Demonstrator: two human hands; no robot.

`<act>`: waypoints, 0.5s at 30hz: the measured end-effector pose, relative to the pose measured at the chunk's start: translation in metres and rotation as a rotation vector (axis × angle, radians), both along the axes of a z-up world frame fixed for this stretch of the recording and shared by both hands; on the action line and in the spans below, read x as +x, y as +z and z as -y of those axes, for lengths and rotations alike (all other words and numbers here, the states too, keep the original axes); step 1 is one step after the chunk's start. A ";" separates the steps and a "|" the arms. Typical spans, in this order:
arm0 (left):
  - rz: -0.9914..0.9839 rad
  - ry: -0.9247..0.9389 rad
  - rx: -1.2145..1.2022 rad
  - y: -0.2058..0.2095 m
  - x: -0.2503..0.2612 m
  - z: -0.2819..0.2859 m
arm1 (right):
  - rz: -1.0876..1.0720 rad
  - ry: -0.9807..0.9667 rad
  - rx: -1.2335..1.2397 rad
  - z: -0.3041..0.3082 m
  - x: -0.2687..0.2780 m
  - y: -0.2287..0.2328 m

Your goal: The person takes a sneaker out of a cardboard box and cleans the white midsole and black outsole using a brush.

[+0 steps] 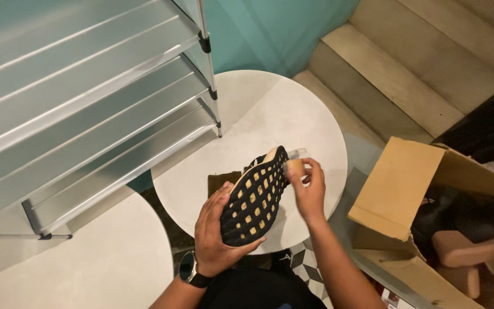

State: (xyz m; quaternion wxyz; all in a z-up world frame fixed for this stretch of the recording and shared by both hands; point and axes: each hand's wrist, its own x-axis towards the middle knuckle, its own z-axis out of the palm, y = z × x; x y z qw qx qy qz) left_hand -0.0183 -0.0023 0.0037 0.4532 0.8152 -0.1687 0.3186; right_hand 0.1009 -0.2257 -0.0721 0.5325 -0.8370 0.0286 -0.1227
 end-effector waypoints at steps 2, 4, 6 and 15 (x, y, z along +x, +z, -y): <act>0.004 0.003 0.006 -0.001 0.005 -0.001 | 0.100 0.044 -0.107 -0.016 -0.031 0.020; 0.004 0.058 0.014 -0.004 0.010 -0.001 | 0.414 0.267 -0.090 -0.032 -0.061 0.046; 0.004 0.053 0.011 -0.006 0.014 -0.003 | 0.550 0.372 -0.168 -0.038 -0.078 0.067; -0.010 0.024 -0.023 0.001 0.006 -0.013 | -0.075 0.004 0.097 0.003 -0.002 -0.015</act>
